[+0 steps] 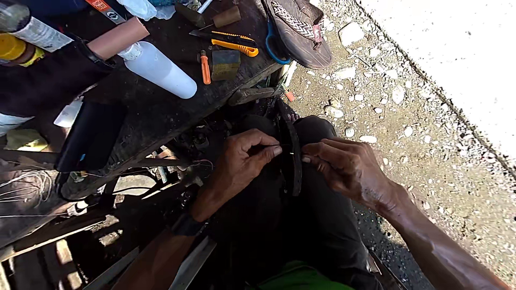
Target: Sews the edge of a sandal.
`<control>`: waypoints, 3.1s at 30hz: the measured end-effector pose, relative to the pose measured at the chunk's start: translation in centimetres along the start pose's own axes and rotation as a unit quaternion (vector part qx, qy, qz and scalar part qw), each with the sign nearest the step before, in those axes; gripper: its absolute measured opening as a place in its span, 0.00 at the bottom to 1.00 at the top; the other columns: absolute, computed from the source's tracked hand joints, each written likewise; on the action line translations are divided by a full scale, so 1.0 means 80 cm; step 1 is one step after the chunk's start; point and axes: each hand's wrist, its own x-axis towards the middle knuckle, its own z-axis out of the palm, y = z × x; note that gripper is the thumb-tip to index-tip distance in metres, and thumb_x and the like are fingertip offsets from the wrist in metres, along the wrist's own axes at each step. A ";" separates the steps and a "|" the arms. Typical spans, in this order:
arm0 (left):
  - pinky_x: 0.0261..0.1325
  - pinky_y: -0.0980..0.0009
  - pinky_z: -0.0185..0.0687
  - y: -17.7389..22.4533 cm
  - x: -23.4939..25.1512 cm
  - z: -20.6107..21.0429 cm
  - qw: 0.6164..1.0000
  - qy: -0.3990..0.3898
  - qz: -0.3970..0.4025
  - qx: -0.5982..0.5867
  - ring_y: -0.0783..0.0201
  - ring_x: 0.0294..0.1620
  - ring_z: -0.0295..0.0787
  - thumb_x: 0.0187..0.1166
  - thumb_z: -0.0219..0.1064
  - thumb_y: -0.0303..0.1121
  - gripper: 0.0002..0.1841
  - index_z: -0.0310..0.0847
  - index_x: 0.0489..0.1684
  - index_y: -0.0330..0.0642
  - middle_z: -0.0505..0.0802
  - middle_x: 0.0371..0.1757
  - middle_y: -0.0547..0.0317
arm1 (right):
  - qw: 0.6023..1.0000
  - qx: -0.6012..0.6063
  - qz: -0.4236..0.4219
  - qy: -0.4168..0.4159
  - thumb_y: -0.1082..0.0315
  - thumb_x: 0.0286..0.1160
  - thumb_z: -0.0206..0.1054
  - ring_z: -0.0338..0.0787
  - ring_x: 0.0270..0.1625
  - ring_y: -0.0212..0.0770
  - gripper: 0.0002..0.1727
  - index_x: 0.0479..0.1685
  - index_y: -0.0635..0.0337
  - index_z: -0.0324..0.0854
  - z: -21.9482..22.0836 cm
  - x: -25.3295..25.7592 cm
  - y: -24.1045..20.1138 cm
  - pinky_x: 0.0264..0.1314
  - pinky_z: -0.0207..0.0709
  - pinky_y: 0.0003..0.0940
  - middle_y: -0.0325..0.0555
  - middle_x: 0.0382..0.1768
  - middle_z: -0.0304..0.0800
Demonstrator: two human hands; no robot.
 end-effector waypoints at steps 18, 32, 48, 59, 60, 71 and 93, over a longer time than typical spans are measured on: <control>0.66 0.78 0.78 0.035 -0.131 0.029 0.982 -0.088 0.150 -0.075 0.71 0.67 0.77 0.75 0.74 0.34 0.05 0.82 0.34 0.50 0.81 0.62 0.63 | 0.999 -0.009 0.025 0.029 0.53 0.89 0.59 0.85 0.30 0.34 0.17 0.47 0.47 0.93 0.018 0.008 -0.013 0.26 0.73 0.33 0.35 0.30 0.90; 0.57 0.65 0.92 0.009 -0.091 0.034 0.958 0.021 -0.035 -0.285 0.62 0.50 0.92 0.82 0.69 0.28 0.06 0.90 0.48 0.37 0.92 0.50 0.54 | 0.998 -0.031 0.019 0.045 0.54 0.88 0.61 0.83 0.28 0.35 0.15 0.46 0.47 0.93 0.024 0.005 -0.016 0.26 0.69 0.32 0.34 0.27 0.87; 0.49 0.64 0.96 0.002 -0.038 0.022 0.995 0.019 -0.040 -0.090 0.60 0.42 0.96 0.82 0.67 0.25 0.11 0.85 0.56 0.30 0.95 0.45 0.52 | 0.996 -0.064 0.041 0.037 0.52 0.88 0.59 0.85 0.29 0.37 0.16 0.44 0.47 0.92 0.025 0.004 -0.027 0.25 0.71 0.34 0.34 0.28 0.87; 0.35 0.78 0.85 0.022 -0.020 0.002 0.996 -0.052 -0.060 -0.040 0.71 0.33 0.86 0.84 0.66 0.29 0.09 0.91 0.51 0.40 0.90 0.39 0.62 | 0.991 -0.125 0.028 -0.028 0.46 0.91 0.51 0.80 0.20 0.40 0.23 0.36 0.50 0.83 0.012 0.005 -0.023 0.17 0.64 0.36 0.35 0.17 0.76; 0.33 0.79 0.84 0.025 -0.017 0.003 0.997 -0.049 -0.056 -0.029 0.71 0.32 0.86 0.83 0.67 0.30 0.08 0.91 0.51 0.40 0.90 0.38 0.62 | 0.991 -0.125 0.046 -0.015 0.44 0.91 0.51 0.79 0.18 0.39 0.24 0.34 0.50 0.83 0.010 0.000 -0.021 0.16 0.63 0.36 0.35 0.16 0.75; 0.37 0.75 0.86 0.032 -0.013 0.000 0.991 -0.061 -0.029 -0.117 0.69 0.32 0.87 0.81 0.69 0.27 0.13 0.87 0.61 0.38 0.92 0.36 0.60 | 0.931 -0.161 0.328 0.013 0.34 0.86 0.46 0.76 0.15 0.49 0.34 0.32 0.55 0.83 -0.043 -0.120 0.032 0.19 0.61 0.51 0.43 0.11 0.72; 0.26 0.72 0.84 0.052 -0.035 0.038 0.990 0.011 -0.005 0.138 0.71 0.27 0.86 0.80 0.70 0.42 0.35 0.67 0.85 0.33 0.92 0.59 0.47 | 0.906 0.398 0.119 0.081 0.58 0.82 0.66 0.79 0.29 0.19 0.10 0.42 0.52 0.90 0.001 -0.029 -0.028 0.29 0.73 0.16 0.28 0.29 0.86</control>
